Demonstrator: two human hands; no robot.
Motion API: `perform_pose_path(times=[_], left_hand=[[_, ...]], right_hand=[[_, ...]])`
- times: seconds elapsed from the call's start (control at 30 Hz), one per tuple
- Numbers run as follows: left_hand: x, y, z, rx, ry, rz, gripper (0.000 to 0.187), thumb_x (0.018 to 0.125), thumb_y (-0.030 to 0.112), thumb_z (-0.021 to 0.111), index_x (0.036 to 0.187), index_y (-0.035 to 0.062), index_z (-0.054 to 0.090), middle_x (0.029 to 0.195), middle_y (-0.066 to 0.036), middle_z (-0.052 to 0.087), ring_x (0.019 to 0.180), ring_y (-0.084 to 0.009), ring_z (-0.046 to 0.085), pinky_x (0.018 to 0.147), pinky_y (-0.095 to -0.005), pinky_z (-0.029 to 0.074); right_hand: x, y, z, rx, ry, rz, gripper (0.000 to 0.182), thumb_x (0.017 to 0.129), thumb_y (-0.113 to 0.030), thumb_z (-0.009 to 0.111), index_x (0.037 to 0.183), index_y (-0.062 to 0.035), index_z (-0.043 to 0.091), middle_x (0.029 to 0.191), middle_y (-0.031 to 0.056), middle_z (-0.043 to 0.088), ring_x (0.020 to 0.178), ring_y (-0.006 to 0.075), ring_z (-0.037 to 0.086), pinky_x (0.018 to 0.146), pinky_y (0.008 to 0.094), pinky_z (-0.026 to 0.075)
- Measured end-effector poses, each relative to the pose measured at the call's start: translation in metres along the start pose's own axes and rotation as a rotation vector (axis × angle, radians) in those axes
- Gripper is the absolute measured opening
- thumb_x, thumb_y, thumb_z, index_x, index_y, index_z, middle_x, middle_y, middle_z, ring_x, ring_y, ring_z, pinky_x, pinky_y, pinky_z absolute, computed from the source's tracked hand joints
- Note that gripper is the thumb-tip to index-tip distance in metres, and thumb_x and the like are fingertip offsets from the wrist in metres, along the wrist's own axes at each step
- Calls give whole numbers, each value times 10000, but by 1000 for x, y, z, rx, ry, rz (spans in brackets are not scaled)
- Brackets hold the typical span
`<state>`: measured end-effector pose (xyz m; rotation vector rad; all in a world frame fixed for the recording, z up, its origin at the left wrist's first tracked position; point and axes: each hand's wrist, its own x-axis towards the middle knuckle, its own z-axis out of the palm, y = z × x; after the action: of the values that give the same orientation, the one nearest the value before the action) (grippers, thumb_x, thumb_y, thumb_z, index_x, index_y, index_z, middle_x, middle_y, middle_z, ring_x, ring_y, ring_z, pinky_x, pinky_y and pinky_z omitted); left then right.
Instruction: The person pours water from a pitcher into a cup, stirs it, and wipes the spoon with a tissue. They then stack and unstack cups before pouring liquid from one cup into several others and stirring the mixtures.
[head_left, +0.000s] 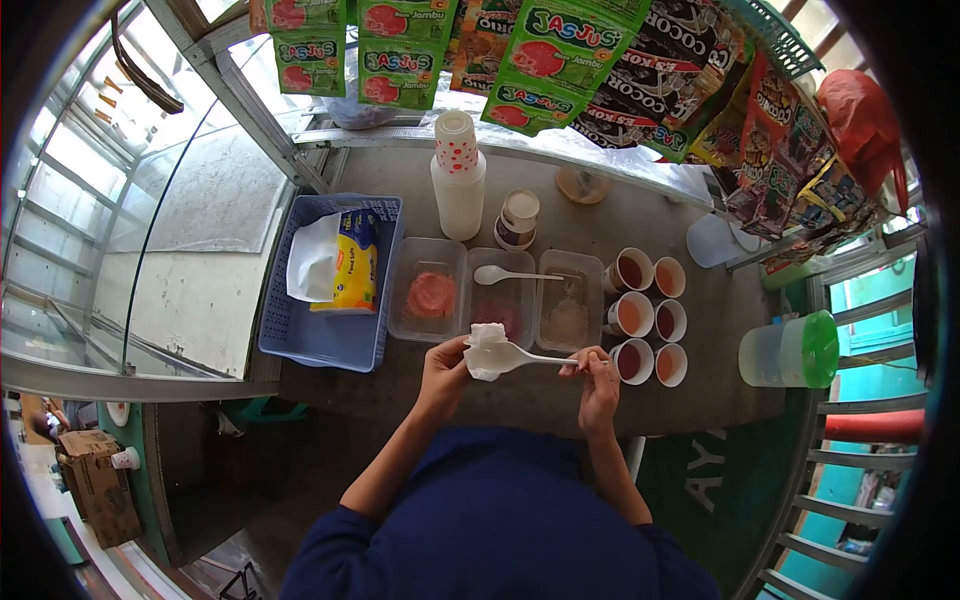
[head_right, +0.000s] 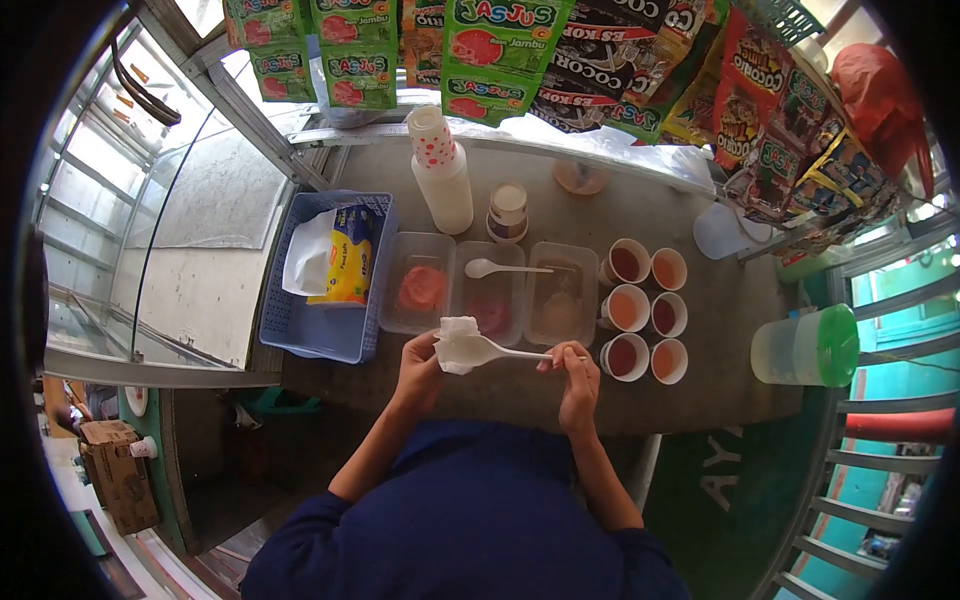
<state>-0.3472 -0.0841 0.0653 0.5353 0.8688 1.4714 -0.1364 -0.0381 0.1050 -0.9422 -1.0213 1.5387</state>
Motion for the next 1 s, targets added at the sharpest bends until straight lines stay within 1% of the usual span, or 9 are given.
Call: perform_pose_path(times=[0.3,0.4,0.5,0.57,0.7,0.77,0.83,0.93,1.0], left_hand=[[-1,9,-5,-107,56,22,248,888,97,608,1106,-21,607,1040,-95,659,923,-163,650,811,-315,537],[-4,13,-29,-89,143,45,250,899,116,595,1110,-17,600,1041,-93,655,923,-173,653,803,-321,538],[-9,23,-42,-87,234,43,242,904,109,579,1116,-3,606,1027,-73,658,913,-164,653,773,-302,542],[-16,27,-55,185,252,-66,240,903,125,584,1107,3,618,1000,-56,663,897,-148,650,741,-281,541],[-31,13,-75,539,189,-154,224,861,139,641,1020,-18,657,891,-41,674,773,-98,618,643,-239,492],[-35,23,-54,1220,206,129,172,792,111,667,945,33,684,679,-78,581,578,-169,583,567,-310,466],[-39,20,-49,1451,222,194,149,789,126,659,914,51,684,692,-107,578,604,-245,608,578,-350,482],[-41,10,-52,1392,217,172,176,771,140,676,923,51,680,706,-110,582,605,-261,597,583,-363,474],[-43,7,-53,1420,217,178,200,768,143,681,947,55,675,720,-109,587,610,-262,599,586,-361,478]], right_hand=[[9,-3,-14,-24,62,-63,266,960,-147,373,763,-22,502,751,47,498,737,135,518,739,279,417],[16,-2,-17,-238,127,-166,259,962,-138,383,780,-17,522,774,45,527,734,123,522,721,269,424],[31,-4,1,-290,87,-167,236,962,-121,406,872,7,583,844,62,579,742,110,527,715,257,434],[46,4,18,-326,-68,-96,226,953,-117,442,993,20,618,922,70,611,750,107,534,716,244,440],[87,44,45,-370,-298,-106,243,943,-123,463,1061,17,622,934,56,616,749,102,531,723,236,438],[107,67,58,-264,-421,-30,236,934,-135,482,1049,13,626,954,49,614,746,100,531,717,235,437],[129,94,64,-255,-478,-47,239,930,-140,486,1050,12,627,981,55,610,749,95,529,713,237,436],[145,104,76,-208,-545,90,263,923,-166,503,1100,0,606,1007,61,602,748,88,527,713,230,431],[145,103,82,-395,-363,140,322,903,-207,533,1166,-25,566,1001,85,588,796,138,550,740,263,440]])
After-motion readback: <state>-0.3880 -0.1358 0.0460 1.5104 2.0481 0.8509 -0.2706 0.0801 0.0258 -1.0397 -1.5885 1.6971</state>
